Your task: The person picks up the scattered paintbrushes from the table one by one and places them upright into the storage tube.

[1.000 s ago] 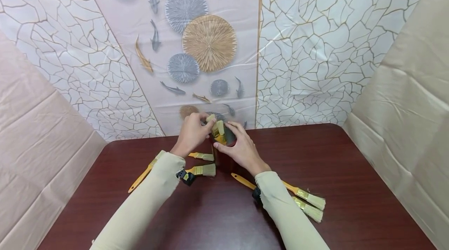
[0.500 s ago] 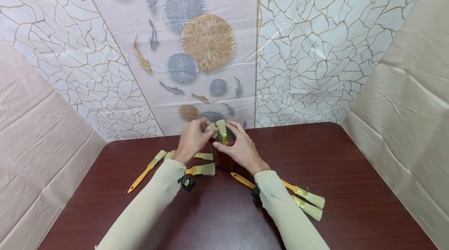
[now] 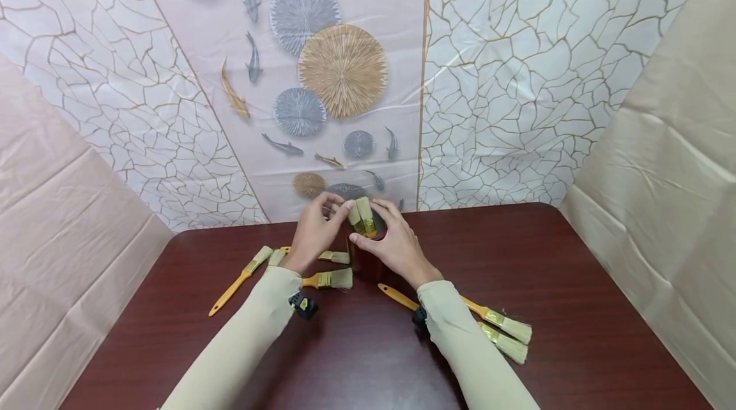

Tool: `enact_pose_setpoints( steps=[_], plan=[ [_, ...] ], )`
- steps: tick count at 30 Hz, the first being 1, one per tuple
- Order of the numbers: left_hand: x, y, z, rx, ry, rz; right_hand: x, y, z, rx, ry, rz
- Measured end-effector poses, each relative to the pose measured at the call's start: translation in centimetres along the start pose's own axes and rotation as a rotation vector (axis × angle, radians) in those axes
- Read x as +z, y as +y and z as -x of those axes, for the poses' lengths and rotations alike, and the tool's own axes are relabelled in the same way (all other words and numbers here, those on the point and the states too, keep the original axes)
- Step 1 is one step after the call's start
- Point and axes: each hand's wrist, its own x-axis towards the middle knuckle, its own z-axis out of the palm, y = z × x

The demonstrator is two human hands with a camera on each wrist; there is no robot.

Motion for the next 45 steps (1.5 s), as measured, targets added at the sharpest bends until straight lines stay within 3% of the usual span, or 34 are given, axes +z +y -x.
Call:
enact_pose_setpoints(
  steps=[5,11,18,21,25,32,38,45],
  plan=[
    [-1.2,-0.3,1.2,-0.006,-0.021,0.103,-0.1,0.0,0.0,0.012,-0.018,-0.007],
    [-2.7,-1.6,3.6,0.004,-0.106,0.083,-0.1,0.1,0.1,0.015,-0.027,-0.005],
    [-5.3,-4.1,6.4,-0.155,-0.227,-0.008,-0.4,0.2,0.0,0.003,-0.01,-0.018],
    [-6.6,-5.2,7.2,-0.214,-0.225,-0.016,-0.6,0.3,0.1,0.003,-0.007,-0.021],
    [-8.4,-6.5,8.3,-0.247,-0.195,-0.025,-1.0,0.4,0.2,0.012,0.002,-0.024],
    [-10.6,-9.2,9.6,-0.297,-0.186,-0.131,-0.9,0.4,0.4,0.022,-0.005,-0.019],
    [-10.7,-10.8,10.0,-0.374,-0.227,-0.199,-0.6,0.4,0.3,0.03,-0.023,-0.019],
    [-10.2,-11.4,10.0,-0.443,-0.158,-0.241,-0.1,0.0,-0.1,0.017,-0.04,-0.022]
  ],
)
